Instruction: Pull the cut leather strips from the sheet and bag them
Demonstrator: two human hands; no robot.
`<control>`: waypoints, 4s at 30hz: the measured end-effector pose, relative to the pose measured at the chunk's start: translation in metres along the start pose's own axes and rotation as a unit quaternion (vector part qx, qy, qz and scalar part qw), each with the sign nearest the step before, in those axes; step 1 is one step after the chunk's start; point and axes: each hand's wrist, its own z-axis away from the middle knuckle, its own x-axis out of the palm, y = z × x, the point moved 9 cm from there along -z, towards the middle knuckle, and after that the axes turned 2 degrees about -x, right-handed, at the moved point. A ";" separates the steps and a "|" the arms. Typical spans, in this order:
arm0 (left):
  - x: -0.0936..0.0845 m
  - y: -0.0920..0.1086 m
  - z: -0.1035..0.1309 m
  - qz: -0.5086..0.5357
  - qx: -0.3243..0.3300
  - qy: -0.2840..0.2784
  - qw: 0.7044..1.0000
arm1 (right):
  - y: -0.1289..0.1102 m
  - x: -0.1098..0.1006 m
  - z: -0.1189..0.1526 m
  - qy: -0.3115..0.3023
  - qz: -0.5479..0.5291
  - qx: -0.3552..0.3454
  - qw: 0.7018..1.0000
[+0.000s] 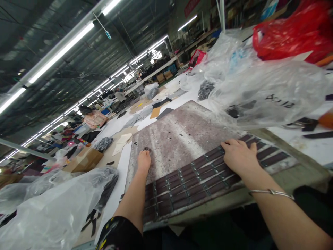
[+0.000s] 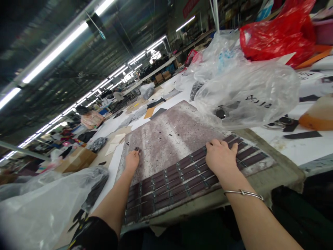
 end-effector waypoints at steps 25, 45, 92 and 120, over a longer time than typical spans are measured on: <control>0.167 0.272 0.179 0.179 0.328 -0.189 0.908 | 0.105 -0.003 -0.016 0.160 -0.582 0.232 0.763; 0.180 0.297 0.219 -0.019 0.510 -0.095 0.855 | 0.126 -0.005 -0.040 0.119 -0.361 0.211 0.900; 0.185 0.295 0.217 -0.099 0.462 -0.129 0.872 | 0.137 0.001 -0.079 -0.069 -0.219 0.045 0.972; 0.188 0.288 0.217 -0.092 0.427 -0.164 0.884 | 0.057 -0.003 -0.038 -0.051 0.229 -0.113 0.966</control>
